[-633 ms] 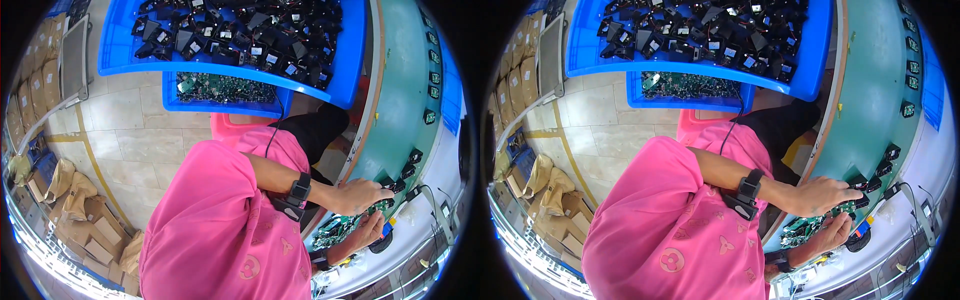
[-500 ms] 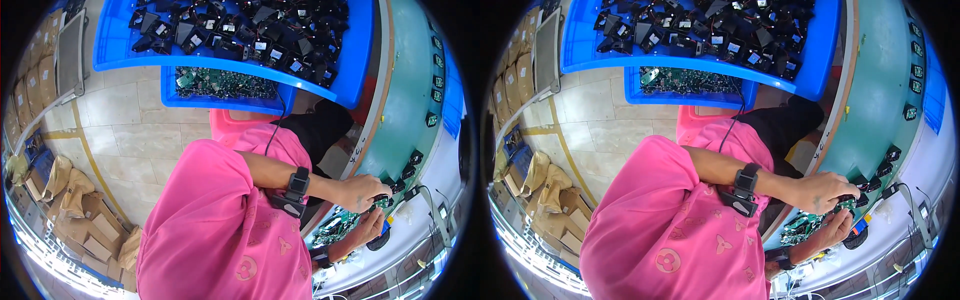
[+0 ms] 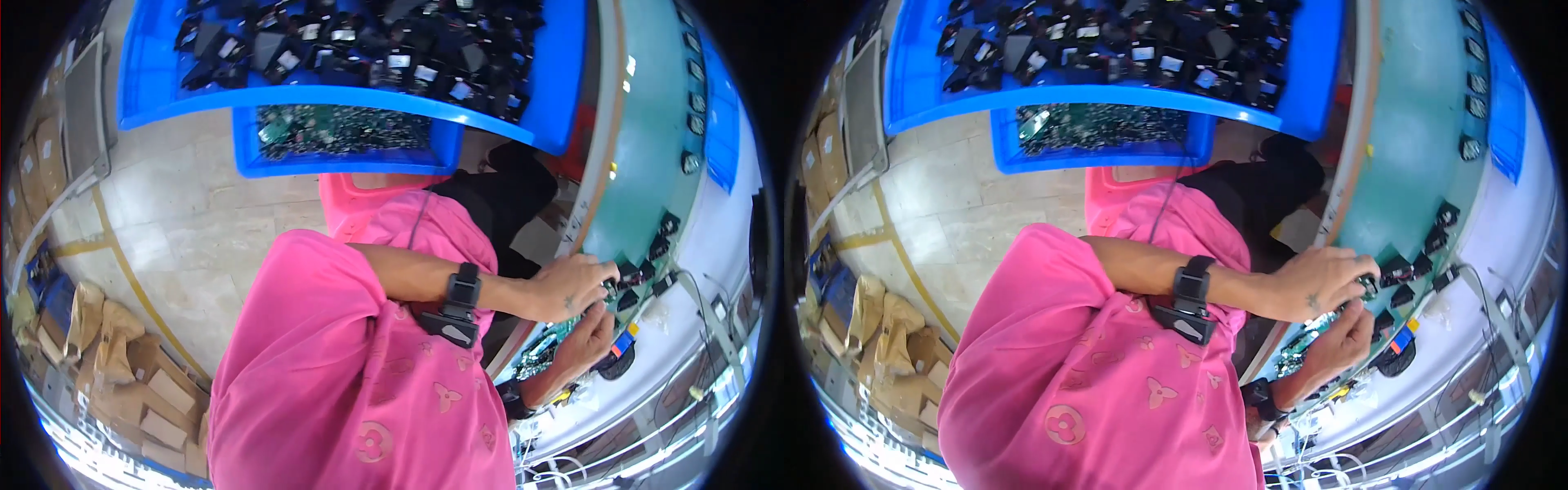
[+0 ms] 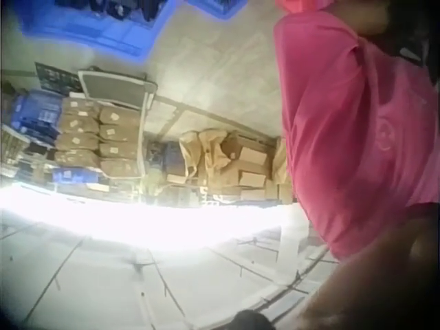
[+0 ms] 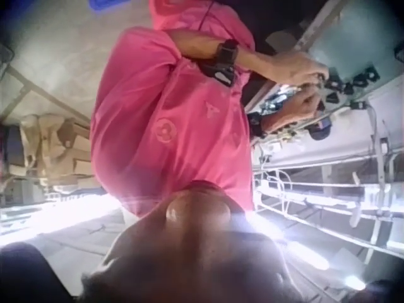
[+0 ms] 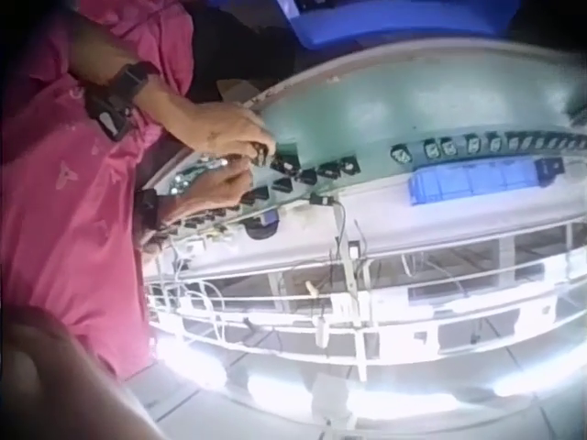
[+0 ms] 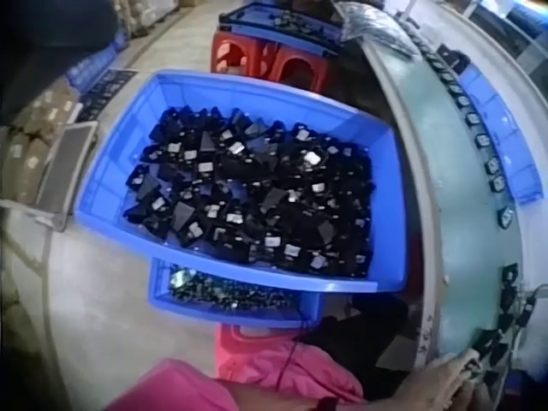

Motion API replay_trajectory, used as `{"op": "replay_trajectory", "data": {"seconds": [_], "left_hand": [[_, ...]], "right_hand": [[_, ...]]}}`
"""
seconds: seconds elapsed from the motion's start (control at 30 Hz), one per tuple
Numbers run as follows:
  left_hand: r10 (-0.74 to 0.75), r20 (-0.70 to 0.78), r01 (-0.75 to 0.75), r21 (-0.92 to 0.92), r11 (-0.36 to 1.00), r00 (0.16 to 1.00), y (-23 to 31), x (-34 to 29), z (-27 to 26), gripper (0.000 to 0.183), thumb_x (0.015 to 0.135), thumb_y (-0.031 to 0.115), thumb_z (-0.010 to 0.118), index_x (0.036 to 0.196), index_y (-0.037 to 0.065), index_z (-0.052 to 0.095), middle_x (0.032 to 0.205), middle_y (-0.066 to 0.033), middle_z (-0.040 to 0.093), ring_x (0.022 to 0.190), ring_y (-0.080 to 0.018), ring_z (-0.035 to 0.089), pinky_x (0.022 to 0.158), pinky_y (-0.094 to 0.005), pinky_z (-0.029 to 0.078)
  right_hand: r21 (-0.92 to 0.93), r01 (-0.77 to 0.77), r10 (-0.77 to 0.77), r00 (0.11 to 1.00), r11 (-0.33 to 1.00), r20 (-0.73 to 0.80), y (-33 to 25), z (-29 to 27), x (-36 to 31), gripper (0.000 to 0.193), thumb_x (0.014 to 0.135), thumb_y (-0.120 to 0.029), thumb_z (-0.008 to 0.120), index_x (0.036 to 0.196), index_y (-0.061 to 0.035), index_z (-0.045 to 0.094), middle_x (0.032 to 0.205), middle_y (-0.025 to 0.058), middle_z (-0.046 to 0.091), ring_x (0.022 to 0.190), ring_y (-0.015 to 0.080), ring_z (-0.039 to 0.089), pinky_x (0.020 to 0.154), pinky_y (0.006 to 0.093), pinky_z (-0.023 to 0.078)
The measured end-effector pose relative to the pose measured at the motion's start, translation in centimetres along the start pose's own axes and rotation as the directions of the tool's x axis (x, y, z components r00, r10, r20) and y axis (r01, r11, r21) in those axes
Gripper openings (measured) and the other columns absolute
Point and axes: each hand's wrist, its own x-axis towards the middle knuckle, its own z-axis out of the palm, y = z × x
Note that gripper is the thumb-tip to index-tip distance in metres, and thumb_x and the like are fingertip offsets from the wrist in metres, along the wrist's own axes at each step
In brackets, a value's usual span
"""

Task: The person picks up a circuit board and a black plastic housing, fits the board into the housing, and presses them together before placing the unit on a conveyor belt.

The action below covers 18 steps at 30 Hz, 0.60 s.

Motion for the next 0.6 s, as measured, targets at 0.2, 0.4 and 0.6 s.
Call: {"op": "replay_trajectory", "data": {"seconds": [0.2, 0.4, 0.6], "left_hand": [[-0.021, 0.257, 0.061, -0.152, 0.986, 0.966, 1.1, 0.8, -2.0, 0.038, 0.093, 0.006, 0.056, 0.131, 0.008, 0.055, 0.107, -0.0183, 0.065, 0.082, -0.0258, 0.071, 0.076, -0.0351, 0.055], [-0.231, 0.408, 0.303, -0.122, 0.945, 0.883, 3.4, 1.2, -1.6, 0.034, 0.099, 0.005, 0.054, 0.133, 0.005, 0.054, 0.109, -0.0073, 0.064, 0.081, -0.0097, 0.067, 0.067, -0.0242, 0.059], [-0.388, 0.300, 0.440, -0.128, 0.889, 0.871, 3.7, 2.4, 1.2, 0.028, 0.100, 0.008, 0.051, 0.128, 0.001, 0.053, 0.104, -0.0139, 0.066, 0.059, -0.0124, 0.064, 0.048, -0.0255, 0.052]], "right_hand": [[0.316, -0.266, 0.257, 0.964, 0.911, 0.069, 0.4, -0.7, -1.0, 0.030, 0.103, -0.020, 0.054, 0.079, -0.0032, 0.057, 0.063, -0.0010, 0.046, 0.059, 0.0067, 0.040, 0.052, 0.0266, 0.032], [0.351, -0.269, 0.256, 0.963, 0.897, 0.086, 0.6, -1.7, -0.8, 0.026, 0.097, -0.014, 0.062, 0.076, 0.0012, 0.059, 0.058, 0.0055, 0.051, 0.054, 0.0102, 0.044, 0.050, 0.0308, 0.035], [0.322, -0.310, 0.323, 0.946, 0.895, 0.013, 1.7, -1.4, -0.2, 0.019, 0.094, -0.011, 0.064, 0.082, 0.0018, 0.059, 0.059, 0.0052, 0.051, 0.054, 0.0090, 0.043, 0.050, 0.0283, 0.035]]}}
